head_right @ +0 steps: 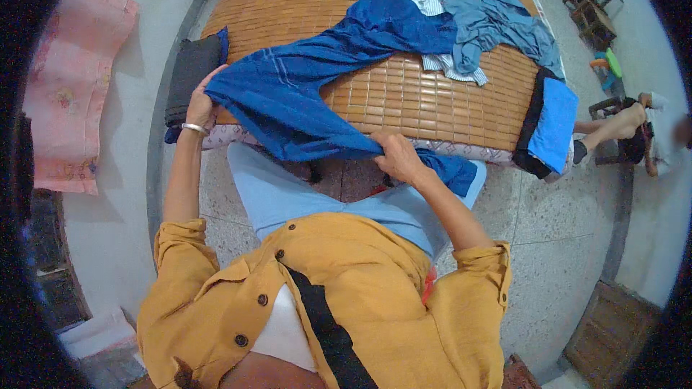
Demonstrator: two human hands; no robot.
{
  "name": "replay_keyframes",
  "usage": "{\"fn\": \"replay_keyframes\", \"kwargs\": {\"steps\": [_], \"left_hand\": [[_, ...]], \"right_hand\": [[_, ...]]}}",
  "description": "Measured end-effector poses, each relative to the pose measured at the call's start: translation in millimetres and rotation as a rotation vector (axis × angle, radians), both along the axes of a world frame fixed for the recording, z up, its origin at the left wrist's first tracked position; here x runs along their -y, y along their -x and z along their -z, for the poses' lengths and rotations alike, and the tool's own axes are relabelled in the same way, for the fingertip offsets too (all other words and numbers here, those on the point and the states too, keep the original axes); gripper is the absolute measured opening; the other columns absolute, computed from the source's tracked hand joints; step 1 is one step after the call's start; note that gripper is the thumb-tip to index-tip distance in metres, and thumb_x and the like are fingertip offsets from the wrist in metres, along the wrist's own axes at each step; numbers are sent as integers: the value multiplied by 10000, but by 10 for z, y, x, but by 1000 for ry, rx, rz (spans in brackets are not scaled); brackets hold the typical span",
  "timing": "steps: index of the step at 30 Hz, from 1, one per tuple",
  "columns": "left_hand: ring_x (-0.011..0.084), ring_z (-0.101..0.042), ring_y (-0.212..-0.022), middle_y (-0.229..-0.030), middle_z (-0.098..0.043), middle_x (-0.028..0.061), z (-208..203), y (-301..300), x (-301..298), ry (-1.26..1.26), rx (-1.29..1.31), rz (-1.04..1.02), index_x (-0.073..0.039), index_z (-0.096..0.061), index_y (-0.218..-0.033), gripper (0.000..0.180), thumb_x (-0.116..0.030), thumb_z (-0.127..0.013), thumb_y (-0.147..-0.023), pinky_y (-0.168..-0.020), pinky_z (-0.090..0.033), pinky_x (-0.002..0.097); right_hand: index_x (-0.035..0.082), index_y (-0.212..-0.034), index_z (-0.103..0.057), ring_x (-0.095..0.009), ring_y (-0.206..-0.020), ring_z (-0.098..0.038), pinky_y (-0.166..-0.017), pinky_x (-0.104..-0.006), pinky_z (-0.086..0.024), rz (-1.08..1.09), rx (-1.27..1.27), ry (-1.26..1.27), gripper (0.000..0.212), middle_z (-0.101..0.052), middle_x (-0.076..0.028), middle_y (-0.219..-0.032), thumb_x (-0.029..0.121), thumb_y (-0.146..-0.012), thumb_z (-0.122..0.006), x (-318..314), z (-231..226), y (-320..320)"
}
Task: The person folds a blue long-sleeved shirt and a pair of dark grey trousers on a bamboo mat. They smooth out the fabric, fold the sleeves and legs, and stack the items neatly.
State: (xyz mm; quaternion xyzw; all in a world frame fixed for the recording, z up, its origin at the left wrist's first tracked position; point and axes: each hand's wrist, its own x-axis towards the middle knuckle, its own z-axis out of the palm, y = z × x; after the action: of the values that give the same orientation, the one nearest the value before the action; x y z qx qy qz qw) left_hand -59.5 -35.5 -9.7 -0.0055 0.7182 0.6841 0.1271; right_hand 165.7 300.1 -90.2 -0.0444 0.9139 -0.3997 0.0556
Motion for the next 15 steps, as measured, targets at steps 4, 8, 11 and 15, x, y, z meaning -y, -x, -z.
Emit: {"fn": "replay_keyframes", "kwargs": {"steps": [4, 8, 11, 15], "left_hand": [[208, -564, -989, -1146, -575, 99, 224, 31, 101, 405, -596, -57, -133, -666, -1025, 391, 94, -511, -747, -834, -463, 293], [303, -457, -1161, -1271, -484, 135, 361, -32, 82, 692, -979, -54, -148, -665, -1010, 419, 92, -565, -681, -992, -353, 344], [318, -432, -1190, -1290, -464, 155, 794, 9, 365, 909, -946, 85, -130, -647, -1045, 438, 87, -567, -674, -1004, -345, 360], [335, -468, -1169, -1289, -468, 174, 1124, -127, 574, 1018, -716, 195, -117, -613, -1115, 415, 26, -584, -726, -991, -368, 363]], "right_hand": [[38, -997, -607, -410, -878, -568, -762, -464, -453, 5, 10, -13, 317, -609, -225, -909, 81, -683, -626, 74, 114, 52], [28, -1026, -597, -406, -894, -568, -770, -463, -454, -22, -48, -4, 345, -610, -222, -932, 80, -686, -630, 160, 174, 88], [24, -1067, -586, -396, -928, -565, -796, -451, -453, -125, -5, -1, 384, -604, -228, -977, 81, -690, -633, 153, 266, 89], [24, -1104, -580, -379, -977, -560, -846, -423, -446, -250, 149, -7, 422, -589, -235, -1045, 67, -686, -622, 34, 246, 65]]}}
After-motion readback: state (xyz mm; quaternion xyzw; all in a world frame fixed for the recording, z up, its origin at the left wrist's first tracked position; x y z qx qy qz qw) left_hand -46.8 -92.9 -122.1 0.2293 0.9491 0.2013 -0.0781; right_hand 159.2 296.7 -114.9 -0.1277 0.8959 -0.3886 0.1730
